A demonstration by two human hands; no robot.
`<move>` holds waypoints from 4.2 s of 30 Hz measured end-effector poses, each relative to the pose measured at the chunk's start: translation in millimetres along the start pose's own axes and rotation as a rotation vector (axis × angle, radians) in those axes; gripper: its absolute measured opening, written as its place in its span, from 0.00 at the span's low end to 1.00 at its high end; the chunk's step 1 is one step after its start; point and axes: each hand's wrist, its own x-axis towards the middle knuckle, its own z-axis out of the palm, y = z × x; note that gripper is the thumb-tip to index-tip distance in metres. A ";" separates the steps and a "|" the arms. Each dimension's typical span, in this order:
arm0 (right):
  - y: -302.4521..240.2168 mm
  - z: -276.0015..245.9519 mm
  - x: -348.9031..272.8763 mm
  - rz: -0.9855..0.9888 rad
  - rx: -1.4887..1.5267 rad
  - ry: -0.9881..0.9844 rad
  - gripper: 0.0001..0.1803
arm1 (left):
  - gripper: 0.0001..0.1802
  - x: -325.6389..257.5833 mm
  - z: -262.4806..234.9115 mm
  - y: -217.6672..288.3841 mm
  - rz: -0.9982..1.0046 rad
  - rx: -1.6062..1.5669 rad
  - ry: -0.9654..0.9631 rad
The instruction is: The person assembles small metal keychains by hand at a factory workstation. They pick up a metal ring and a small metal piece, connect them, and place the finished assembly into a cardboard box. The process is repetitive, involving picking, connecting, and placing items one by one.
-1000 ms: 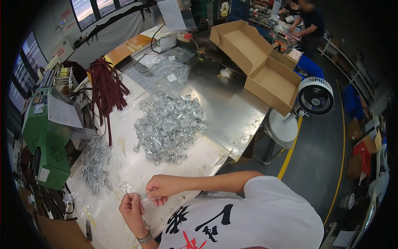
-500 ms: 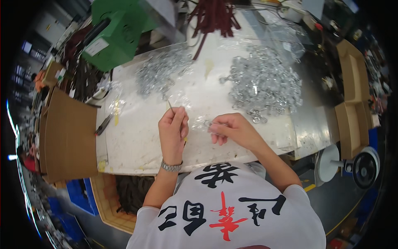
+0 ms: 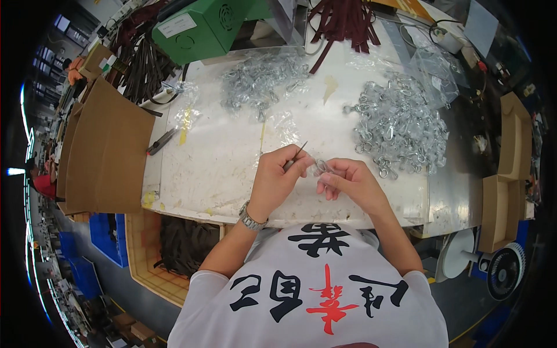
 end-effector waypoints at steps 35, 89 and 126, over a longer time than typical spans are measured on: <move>39.3 24.1 29.0 -0.211 0.478 0.118 0.19 | 0.18 -15.9 39.3 8.8 -0.120 -0.396 0.002; 13.6 10.2 2.5 0.196 0.413 -0.208 0.19 | 0.07 -4.1 -3.1 -17.3 -0.130 -0.279 -0.257; 27.6 26.8 4.0 -0.471 -0.384 0.322 0.10 | 0.24 -23.6 21.9 6.5 -0.234 -0.388 -0.288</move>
